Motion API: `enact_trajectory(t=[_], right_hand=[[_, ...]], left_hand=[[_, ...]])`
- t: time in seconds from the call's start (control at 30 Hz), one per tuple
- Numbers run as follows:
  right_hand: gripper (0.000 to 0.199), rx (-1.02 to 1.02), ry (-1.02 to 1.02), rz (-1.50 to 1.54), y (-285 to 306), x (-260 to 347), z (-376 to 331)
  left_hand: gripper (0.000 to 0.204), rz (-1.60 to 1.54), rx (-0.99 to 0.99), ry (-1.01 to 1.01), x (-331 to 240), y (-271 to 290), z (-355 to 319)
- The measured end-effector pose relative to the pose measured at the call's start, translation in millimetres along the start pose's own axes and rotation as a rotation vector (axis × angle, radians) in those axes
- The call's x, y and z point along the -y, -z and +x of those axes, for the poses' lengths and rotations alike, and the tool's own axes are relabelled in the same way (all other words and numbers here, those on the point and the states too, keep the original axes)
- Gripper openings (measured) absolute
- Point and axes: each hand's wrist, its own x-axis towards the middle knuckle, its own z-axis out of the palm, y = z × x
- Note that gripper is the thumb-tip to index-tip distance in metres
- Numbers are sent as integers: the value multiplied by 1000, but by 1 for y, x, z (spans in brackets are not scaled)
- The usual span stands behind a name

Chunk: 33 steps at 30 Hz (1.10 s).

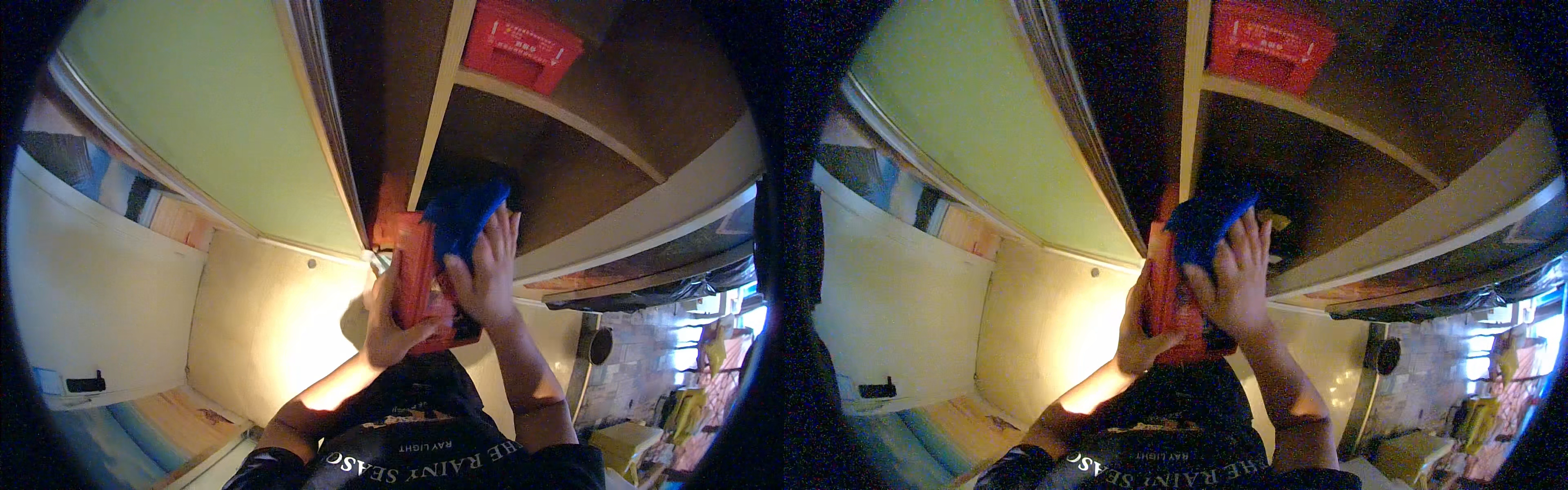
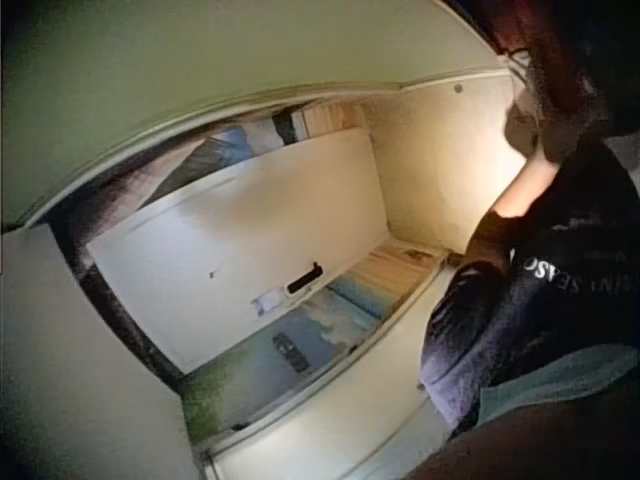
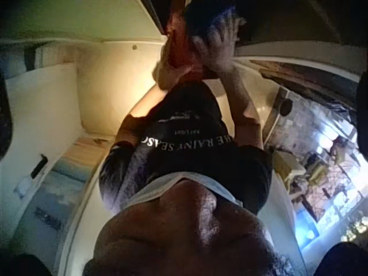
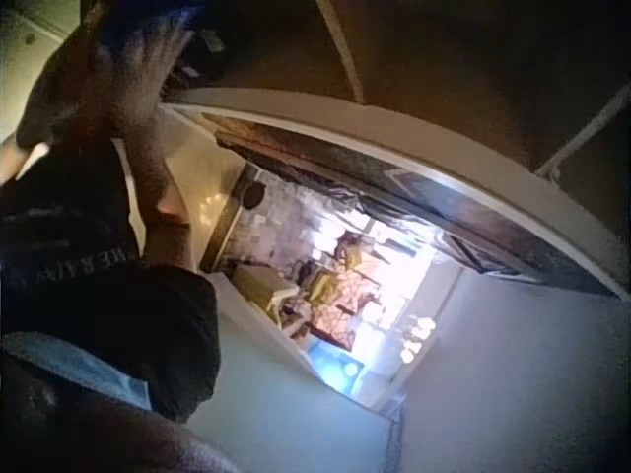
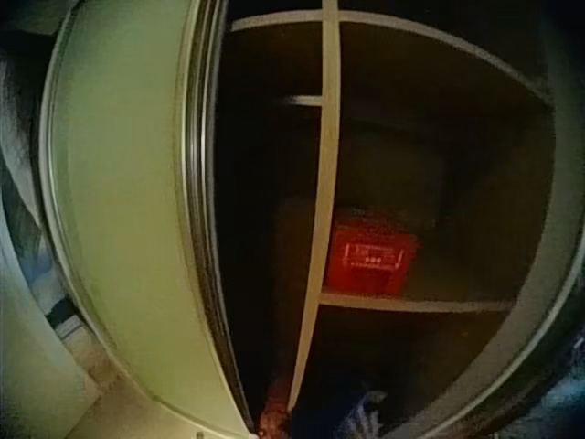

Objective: The person wipes the interior surfaces of a wardrobe with a blue cloth, including the ceiling, side walls, and door frame. They remove several wooden hangers one by one, wipe each hanger, and return them to the wardrobe. Finally, they remove two red boxes from a shelf, wipe them, and place them back.

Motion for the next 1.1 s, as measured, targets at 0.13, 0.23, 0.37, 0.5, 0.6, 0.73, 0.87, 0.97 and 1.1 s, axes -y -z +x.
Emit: enact_trajectory(t=[0.13,0.23,0.37,0.5,0.6,0.73,0.87,0.97,1.1], right_hand=[[56,52,121,109,-14,25,-24],[60,-35,86,155,-21,13,-3],[53,-244,-277,566,-26,-21,29],[53,-47,-809,1456,-18,-31,28],[52,97,-854,1740,-24,-44,10],[52,299,-985,2136,-9,-57,2],[56,591,-1005,2424,13,-75,-2],[59,556,-1062,2235,18,-78,-14],[57,347,-1105,2284,3,-90,-32]], left_hand=[[107,-11,-87,-83,32,8,5],[106,90,-96,-65,13,15,18],[101,-67,-102,-156,-21,14,27],[93,-436,-129,-1,-28,4,20],[88,-588,-189,112,-25,-15,8],[88,-562,-223,135,-25,-41,-6],[87,-529,-244,96,-28,-68,-16],[66,-669,-278,208,-24,-75,-28],[55,-739,-410,236,-19,-92,-34]])
